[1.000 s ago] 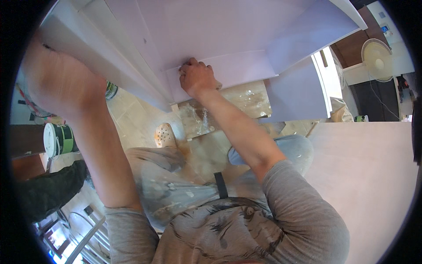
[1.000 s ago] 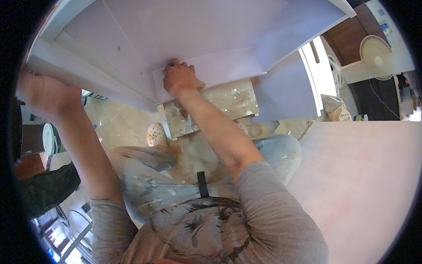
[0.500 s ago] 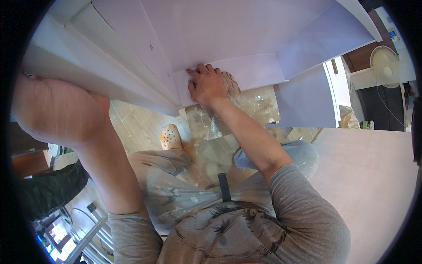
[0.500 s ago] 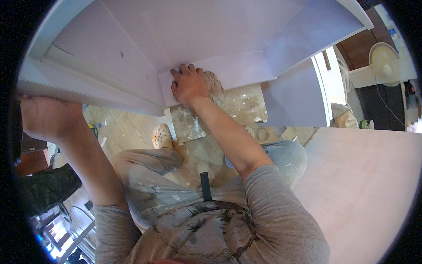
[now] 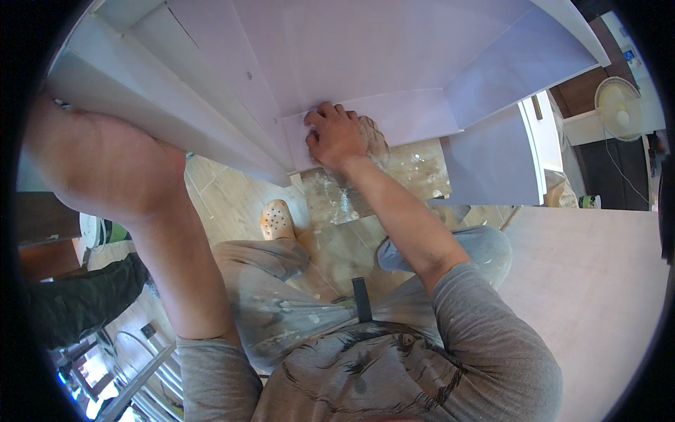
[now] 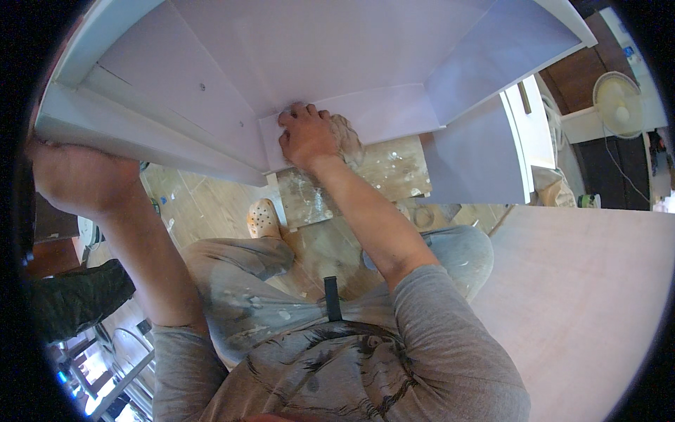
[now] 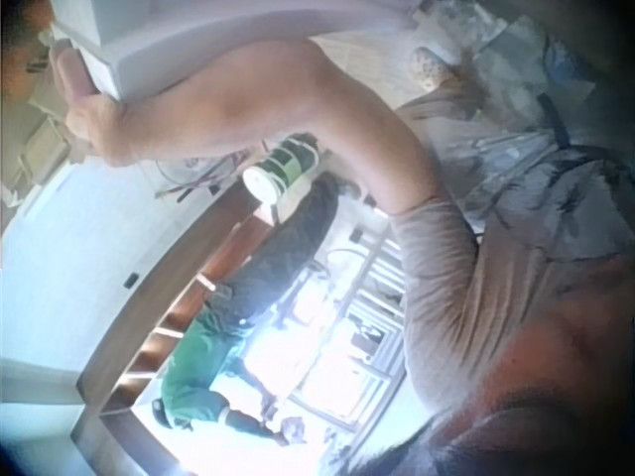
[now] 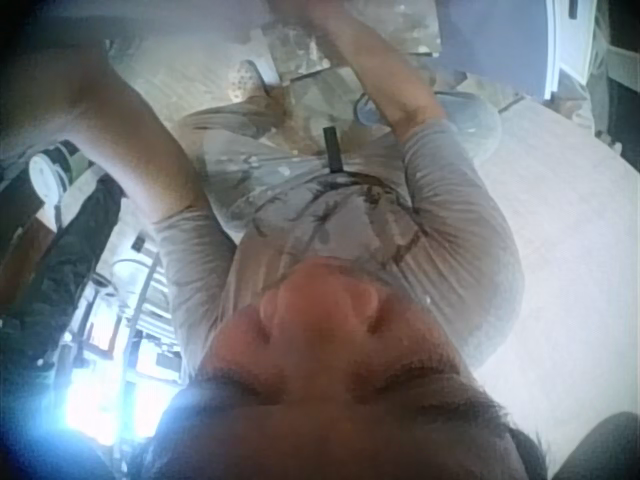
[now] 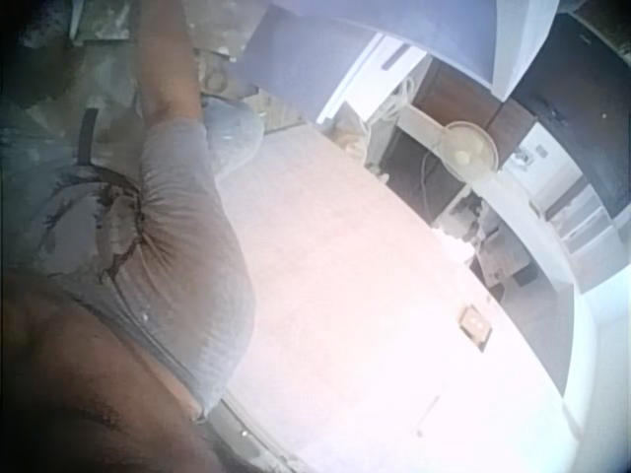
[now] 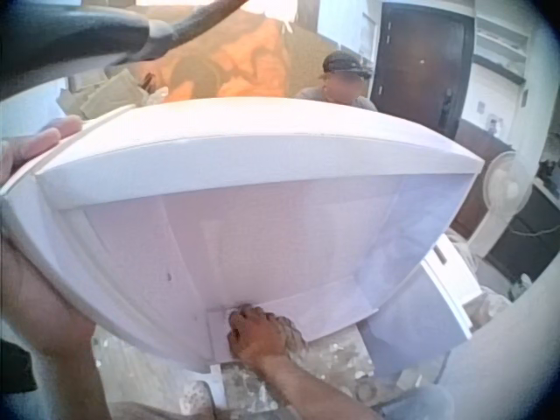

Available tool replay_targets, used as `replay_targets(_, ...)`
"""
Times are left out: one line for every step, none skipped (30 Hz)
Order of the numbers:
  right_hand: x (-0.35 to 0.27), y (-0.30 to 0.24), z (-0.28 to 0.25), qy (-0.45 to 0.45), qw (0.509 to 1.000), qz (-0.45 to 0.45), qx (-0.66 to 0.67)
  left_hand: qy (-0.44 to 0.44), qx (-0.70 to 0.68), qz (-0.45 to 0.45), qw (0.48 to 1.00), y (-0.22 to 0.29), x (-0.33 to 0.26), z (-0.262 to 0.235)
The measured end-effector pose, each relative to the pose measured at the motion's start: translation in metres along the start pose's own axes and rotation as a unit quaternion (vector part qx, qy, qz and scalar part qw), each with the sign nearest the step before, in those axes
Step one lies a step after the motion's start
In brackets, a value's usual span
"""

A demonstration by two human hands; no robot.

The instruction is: The person sits on the floor and wipes the edges of a white cabinet with a cloth. They then use a utility knife to trim the edges and apply a small strip of tape to the inside corner.

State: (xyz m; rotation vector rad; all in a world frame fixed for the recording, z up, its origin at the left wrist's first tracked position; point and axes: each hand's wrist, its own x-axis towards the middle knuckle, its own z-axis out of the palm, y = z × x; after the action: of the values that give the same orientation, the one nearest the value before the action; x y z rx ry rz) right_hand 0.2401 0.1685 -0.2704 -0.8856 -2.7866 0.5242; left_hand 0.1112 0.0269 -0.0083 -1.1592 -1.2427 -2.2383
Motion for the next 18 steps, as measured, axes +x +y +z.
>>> replay_targets(0.0, -0.001, -0.007, -0.021, 1.0, 0.016, 0.014, 0.003, 0.001, 0.0, 1.0, -0.001, 0.0, -0.001)
replay_targets(0.0, -0.002, -0.01, -0.043, 0.998, 0.032, 0.029, 0.003, 0.0, 0.0, 1.0, 0.0, 0.0, -0.001)
replay_targets(0.001, -0.002, -0.009, -0.03, 0.999, 0.023, 0.026, 0.004, 0.002, 0.0, 1.0, -0.001, 0.001, -0.002)
replay_targets(0.001, 0.0, -0.006, -0.016, 0.999, 0.016, 0.024, 0.005, 0.001, -0.001, 1.0, -0.001, 0.0, -0.002)
replay_targets(0.0, 0.001, -0.004, -0.002, 1.0, 0.009, 0.021, 0.006, 0.0, -0.001, 1.0, 0.0, 0.001, -0.002)
replay_targets(0.0, 0.001, -0.001, -0.001, 1.0, 0.0, 0.007, 0.006, 0.0, -0.001, 1.0, 0.0, 0.001, -0.001)
replay_targets(0.0, 0.001, 0.001, 0.0, 1.0, -0.009, -0.007, 0.007, 0.0, -0.002, 1.0, 0.0, 0.0, -0.001)
replay_targets(0.0, 0.001, 0.002, 0.002, 1.0, -0.018, -0.021, 0.008, 0.0, -0.004, 1.0, 0.0, 0.0, -0.001)
replay_targets(0.001, 0.001, 0.003, -0.007, 1.0, -0.017, -0.025, 0.009, -0.002, -0.005, 1.0, -0.001, 0.0, 0.0)
replay_targets(0.001, 0.001, 0.002, -0.017, 0.999, -0.018, -0.028, 0.009, 0.0, -0.005, 1.0, 0.0, -0.001, 0.0)
replay_targets(0.002, 0.0, 0.001, -0.027, 0.999, -0.019, -0.031, 0.011, 0.001, -0.004, 1.0, 0.0, -0.001, 0.0)
replay_targets(0.002, -0.001, 0.0, -0.026, 0.999, -0.013, -0.03, 0.011, 0.002, -0.006, 1.0, 0.0, -0.001, 0.0)
replay_targets(0.002, -0.002, -0.001, -0.025, 0.999, -0.007, -0.028, 0.012, 0.002, -0.004, 1.0, 0.0, 0.0, 0.0)
replay_targets(0.002, -0.003, -0.001, -0.024, 0.999, -0.001, -0.027, 0.012, 0.002, -0.005, 1.0, 0.0, 0.0, 0.0)
replay_targets(0.002, -0.003, -0.001, -0.022, 0.999, 0.022, -0.036, 0.012, 0.003, -0.005, 1.0, 0.001, -0.001, 0.0)
replay_targets(0.002, -0.003, -0.001, -0.021, 0.998, 0.044, -0.046, 0.013, 0.001, -0.004, 1.0, 0.0, 0.0, 0.0)
replay_targets(0.002, -0.003, 0.0, -0.02, 0.996, 0.067, -0.055, 0.013, 0.0, -0.004, 1.0, 0.0, 0.0, 0.001)
replay_targets(0.002, -0.002, 0.0, -0.016, 0.997, 0.063, -0.053, 0.013, -0.002, -0.005, 1.0, 0.0, 0.0, 0.001)
